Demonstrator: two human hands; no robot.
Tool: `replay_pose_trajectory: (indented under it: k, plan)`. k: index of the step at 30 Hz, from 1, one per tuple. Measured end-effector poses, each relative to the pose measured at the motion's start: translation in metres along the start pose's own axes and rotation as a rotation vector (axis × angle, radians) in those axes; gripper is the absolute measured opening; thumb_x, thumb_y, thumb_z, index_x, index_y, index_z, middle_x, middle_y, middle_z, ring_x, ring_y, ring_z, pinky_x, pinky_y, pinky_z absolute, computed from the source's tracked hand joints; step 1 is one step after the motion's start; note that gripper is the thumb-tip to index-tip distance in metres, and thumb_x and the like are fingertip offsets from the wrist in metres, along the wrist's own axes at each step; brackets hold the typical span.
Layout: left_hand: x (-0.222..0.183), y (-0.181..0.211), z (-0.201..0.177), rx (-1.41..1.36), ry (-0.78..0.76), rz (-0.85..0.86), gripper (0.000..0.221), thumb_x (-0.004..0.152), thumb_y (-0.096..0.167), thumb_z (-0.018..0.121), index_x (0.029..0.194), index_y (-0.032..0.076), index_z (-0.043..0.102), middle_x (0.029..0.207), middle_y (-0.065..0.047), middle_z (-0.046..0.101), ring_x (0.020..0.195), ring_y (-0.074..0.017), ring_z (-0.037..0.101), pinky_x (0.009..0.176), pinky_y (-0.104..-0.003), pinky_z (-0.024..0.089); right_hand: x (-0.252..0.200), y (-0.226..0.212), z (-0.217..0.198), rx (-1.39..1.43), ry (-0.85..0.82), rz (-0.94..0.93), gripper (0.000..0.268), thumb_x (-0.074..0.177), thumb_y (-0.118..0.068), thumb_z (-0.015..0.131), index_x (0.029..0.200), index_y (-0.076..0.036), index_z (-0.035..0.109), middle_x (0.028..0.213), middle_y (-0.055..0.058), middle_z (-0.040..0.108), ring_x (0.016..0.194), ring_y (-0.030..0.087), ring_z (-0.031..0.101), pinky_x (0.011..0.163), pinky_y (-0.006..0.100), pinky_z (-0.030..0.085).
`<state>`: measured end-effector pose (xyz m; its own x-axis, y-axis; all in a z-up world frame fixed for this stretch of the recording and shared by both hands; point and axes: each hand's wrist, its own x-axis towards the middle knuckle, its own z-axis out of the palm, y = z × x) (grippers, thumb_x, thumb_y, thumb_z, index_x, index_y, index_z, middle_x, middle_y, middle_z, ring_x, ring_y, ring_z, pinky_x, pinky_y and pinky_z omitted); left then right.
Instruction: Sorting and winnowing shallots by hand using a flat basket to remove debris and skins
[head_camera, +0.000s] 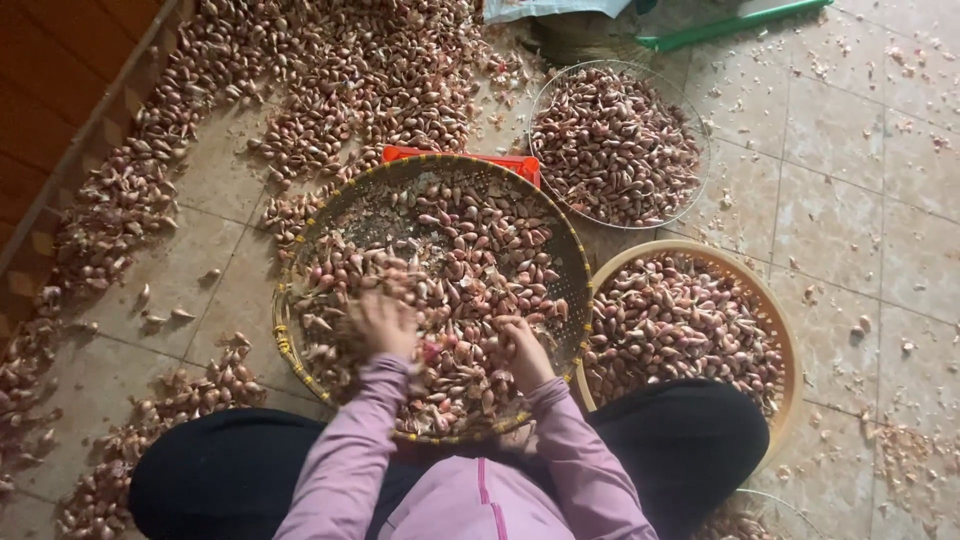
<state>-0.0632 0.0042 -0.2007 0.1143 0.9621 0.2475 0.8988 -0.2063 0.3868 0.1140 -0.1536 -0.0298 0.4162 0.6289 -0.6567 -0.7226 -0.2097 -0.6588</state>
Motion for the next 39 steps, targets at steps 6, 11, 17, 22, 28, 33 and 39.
replay_pose_trajectory:
  k: [6, 11, 17, 22, 28, 33, 39]
  plan:
    - [-0.063, 0.098, -0.052, -0.325, -0.661, 0.240, 0.055, 0.102, 0.059, 0.044, 0.154, 0.041, 0.041, 0.168, -0.004, 0.026, 0.144, -0.0512, 0.035, 0.114, -0.065, 0.037, 0.013, -0.007, -0.036, 0.304, -0.198, -0.040, 0.067, 0.073, 0.018, 0.045, 0.136, -0.004, 0.050, 0.112, 0.012, 0.062, 0.086, 0.019, 0.059, 0.074, 0.025, 0.043]
    - [-0.021, 0.117, -0.057, -0.649, -0.627, 0.195, 0.044, 0.093, 0.048, 0.059, 0.134, 0.031, 0.056, 0.135, -0.008, 0.050, 0.125, -0.0432, 0.051, 0.108, -0.057, 0.043, 0.055, -0.016, -0.133, 0.974, -0.264, -0.090, 0.064, 0.073, 0.027, 0.043, 0.122, -0.007, 0.066, 0.114, 0.006, 0.060, 0.102, 0.018, 0.059, 0.076, 0.019, 0.050]
    - [0.073, 0.099, -0.082, -0.551, -0.645, -0.356, 0.045, 0.103, 0.037, 0.045, 0.146, 0.021, 0.047, 0.141, -0.005, 0.033, 0.097, -0.0221, 0.039, 0.070, -0.036, 0.042, 0.042, -0.030, -0.178, 1.076, 0.125, -0.467, 0.022, 0.095, -0.024, 0.068, 0.111, -0.009, 0.072, 0.110, 0.012, 0.074, 0.107, 0.027, 0.073, 0.085, 0.026, 0.064]
    - [0.060, -0.017, 0.086, 0.152, -0.662, 0.285, 0.058, 0.086, 0.018, 0.072, 0.134, 0.039, 0.048, 0.141, 0.002, 0.046, 0.138, -0.0385, 0.041, 0.101, -0.051, 0.057, 0.059, -0.005, -0.142, 0.779, 0.025, -0.269, 0.022, 0.098, -0.016, 0.060, 0.115, -0.007, 0.071, 0.112, 0.015, 0.075, 0.100, 0.028, 0.074, 0.079, 0.032, 0.062]
    - [0.062, -0.030, 0.061, -0.051, -0.603, 0.134, 0.033, 0.085, 0.013, 0.071, 0.113, 0.029, 0.062, 0.115, -0.007, 0.064, 0.109, -0.0340, 0.071, 0.090, -0.044, 0.062, 0.063, 0.060, -0.102, -0.553, -0.097, -0.488, 0.044, 0.092, -0.005, 0.070, 0.135, -0.008, 0.061, 0.111, 0.021, 0.069, 0.107, 0.032, 0.068, 0.083, 0.039, 0.061]
    - [0.062, -0.056, 0.065, -0.682, -0.747, -0.402, 0.041, 0.094, 0.065, 0.066, 0.126, 0.039, 0.063, 0.094, 0.000, 0.077, 0.059, -0.0147, 0.074, 0.061, -0.024, 0.063, 0.051, 0.057, -0.067, -1.014, -0.047, -0.740, 0.033, 0.090, -0.006, 0.068, 0.120, -0.020, 0.072, 0.112, 0.010, 0.065, 0.113, 0.032, 0.065, 0.099, 0.041, 0.052]
    - [0.041, 0.040, -0.094, -1.765, -1.002, -0.731, 0.081, 0.082, 0.080, 0.056, 0.134, 0.019, 0.060, 0.111, -0.017, 0.070, 0.110, -0.0365, 0.071, 0.090, -0.046, 0.060, 0.050, 0.058, -0.042, -0.872, -0.103, -0.763, 0.024, 0.094, -0.008, 0.066, 0.113, -0.019, 0.076, 0.106, 0.006, 0.069, 0.106, 0.027, 0.069, 0.093, 0.038, 0.055]
